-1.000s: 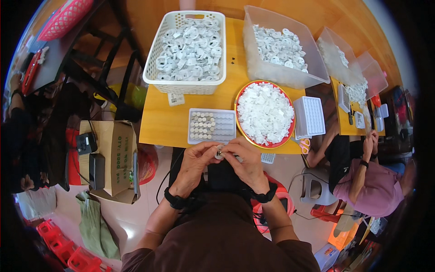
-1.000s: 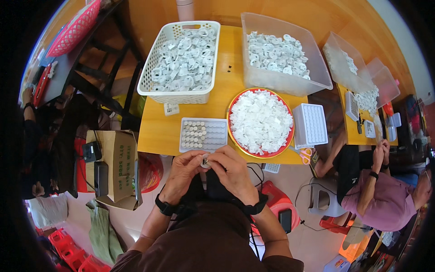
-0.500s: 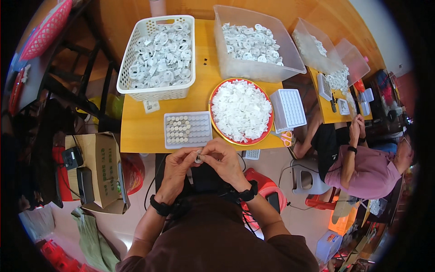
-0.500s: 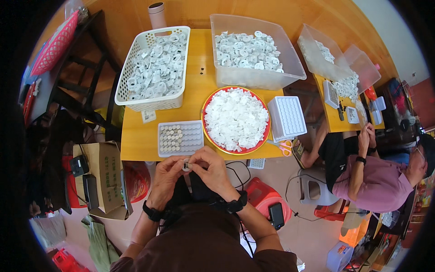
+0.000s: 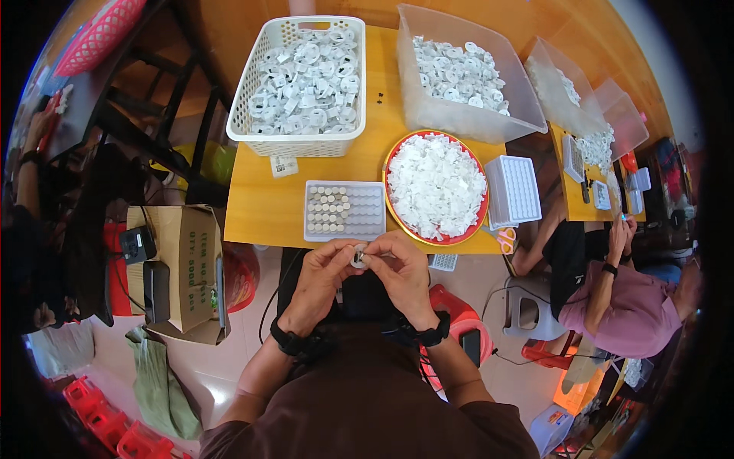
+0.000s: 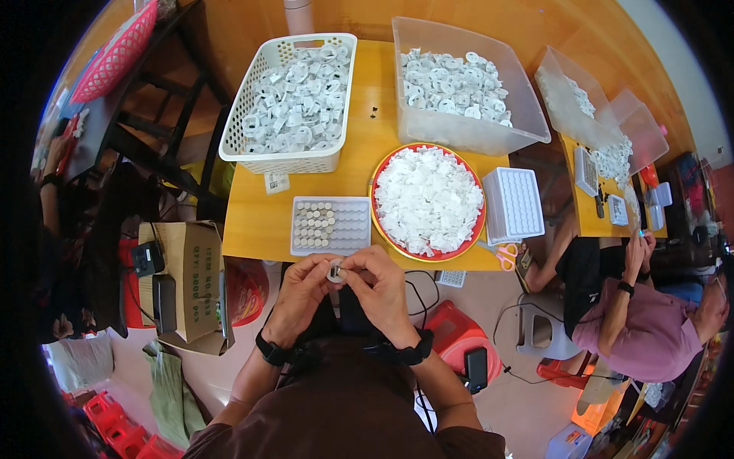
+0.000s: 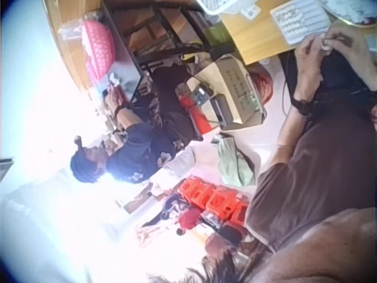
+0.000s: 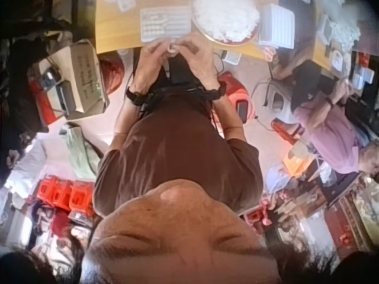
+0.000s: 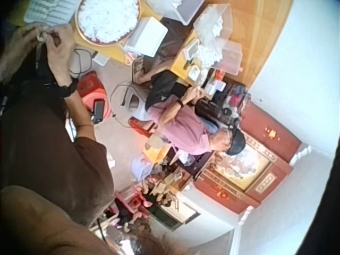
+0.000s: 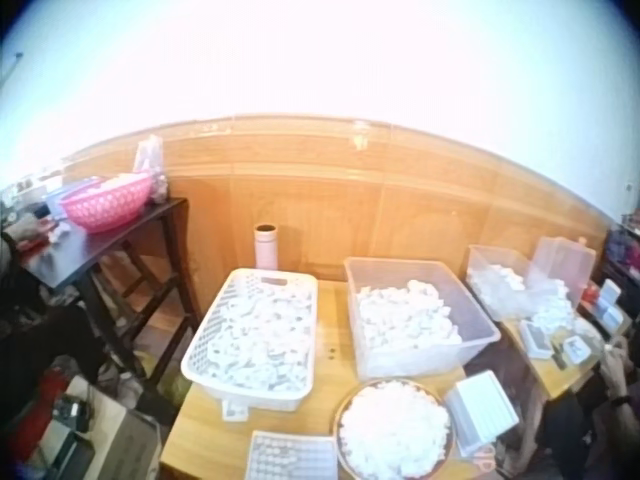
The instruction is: The person picks up a white plastic base from a basket and a small round component from a tray to fit them together. They then select a white plastic cap from a bowl, snap it onto the base, and place the completed unit into a white tray.
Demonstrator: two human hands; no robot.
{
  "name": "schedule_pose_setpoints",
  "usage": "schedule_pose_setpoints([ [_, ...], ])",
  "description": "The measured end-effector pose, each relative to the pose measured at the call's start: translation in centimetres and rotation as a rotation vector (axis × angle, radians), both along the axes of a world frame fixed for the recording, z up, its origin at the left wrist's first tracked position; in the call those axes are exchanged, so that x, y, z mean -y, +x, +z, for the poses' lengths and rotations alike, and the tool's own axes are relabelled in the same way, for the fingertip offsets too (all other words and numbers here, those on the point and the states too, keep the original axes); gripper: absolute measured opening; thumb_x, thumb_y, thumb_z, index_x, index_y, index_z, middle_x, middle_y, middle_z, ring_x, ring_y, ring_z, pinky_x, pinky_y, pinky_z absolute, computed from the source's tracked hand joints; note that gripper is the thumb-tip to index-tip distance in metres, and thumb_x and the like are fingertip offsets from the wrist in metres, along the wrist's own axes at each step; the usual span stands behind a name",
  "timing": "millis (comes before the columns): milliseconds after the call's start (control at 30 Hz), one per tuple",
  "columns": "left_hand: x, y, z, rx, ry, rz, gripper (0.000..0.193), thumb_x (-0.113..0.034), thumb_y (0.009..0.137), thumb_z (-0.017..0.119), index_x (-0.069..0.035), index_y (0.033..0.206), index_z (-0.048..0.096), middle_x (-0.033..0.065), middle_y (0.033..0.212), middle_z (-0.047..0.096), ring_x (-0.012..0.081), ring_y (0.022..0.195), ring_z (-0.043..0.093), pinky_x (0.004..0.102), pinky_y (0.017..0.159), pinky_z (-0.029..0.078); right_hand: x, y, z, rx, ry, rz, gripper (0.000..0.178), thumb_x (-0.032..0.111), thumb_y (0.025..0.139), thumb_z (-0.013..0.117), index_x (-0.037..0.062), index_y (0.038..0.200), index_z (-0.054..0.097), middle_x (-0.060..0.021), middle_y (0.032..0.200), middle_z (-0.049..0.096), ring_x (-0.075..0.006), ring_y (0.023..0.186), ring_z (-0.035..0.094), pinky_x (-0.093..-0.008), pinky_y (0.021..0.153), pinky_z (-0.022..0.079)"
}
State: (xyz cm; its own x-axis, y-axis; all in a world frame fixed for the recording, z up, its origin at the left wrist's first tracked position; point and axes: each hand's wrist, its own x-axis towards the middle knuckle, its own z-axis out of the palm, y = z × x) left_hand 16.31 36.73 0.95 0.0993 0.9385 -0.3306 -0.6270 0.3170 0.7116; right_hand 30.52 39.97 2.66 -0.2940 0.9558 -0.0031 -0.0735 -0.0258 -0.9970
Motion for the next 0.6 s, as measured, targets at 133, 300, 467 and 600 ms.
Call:
schedule_pose_setpoints([
  [133, -0.04, 0.08, 0.11, 0.027, 0.007, 0.024, 0.020, -0.015, 0.092, 0.051, -0.001, 0.103, 0.059, 0.0055, 0.096, 0.061, 0.0113, 0.086, 0.058, 0.0264, 0.078, 0.047, 0.23, -0.37, -0.18, 0.005, 0.004, -0.032, 0.011, -0.010, 0.079, 0.058, -0.0056, 0.089, 0.056, -0.0059, 0.090, 0.049, -0.0136, 0.078, 0.059, -0.0248, 0.070, 0.052],
  [300, 0.17, 0.30, -0.19, -0.103, 0.004, 0.011, 0.020, -0.014, 0.091, 0.051, 0.000, 0.102, 0.060, 0.0052, 0.096, 0.062, 0.0111, 0.085, 0.057, 0.0261, 0.077, 0.047, 0.28, -0.18, -0.73, -0.139, -0.111, -0.019, 0.010, -0.009, 0.079, 0.058, -0.0037, 0.088, 0.055, -0.0042, 0.089, 0.051, -0.0121, 0.078, 0.059, -0.0233, 0.070, 0.051],
  [467, 0.53, 0.57, 0.10, -0.173, 0.043, 0.047, 0.019, -0.013, 0.089, 0.055, 0.000, 0.101, 0.063, 0.0045, 0.091, 0.063, 0.0099, 0.082, 0.057, 0.0233, 0.073, 0.046, 0.09, 0.16, -0.88, -0.183, -0.210, 0.030, 0.012, -0.008, 0.080, 0.057, -0.0011, 0.088, 0.054, -0.0030, 0.084, 0.055, -0.0096, 0.077, 0.057, -0.0224, 0.070, 0.049],
  [600, 0.59, 0.50, 0.60, -0.214, 0.097, 0.064, 0.020, -0.014, 0.088, 0.057, -0.001, 0.101, 0.063, 0.0033, 0.089, 0.063, 0.0086, 0.079, 0.055, 0.0225, 0.071, 0.044, 0.24, 0.12, -0.53, -0.283, -0.275, 0.049, 0.012, -0.007, 0.080, 0.058, -0.0008, 0.089, 0.053, -0.0028, 0.083, 0.056, -0.0082, 0.078, 0.055, -0.0222, 0.071, 0.048],
])
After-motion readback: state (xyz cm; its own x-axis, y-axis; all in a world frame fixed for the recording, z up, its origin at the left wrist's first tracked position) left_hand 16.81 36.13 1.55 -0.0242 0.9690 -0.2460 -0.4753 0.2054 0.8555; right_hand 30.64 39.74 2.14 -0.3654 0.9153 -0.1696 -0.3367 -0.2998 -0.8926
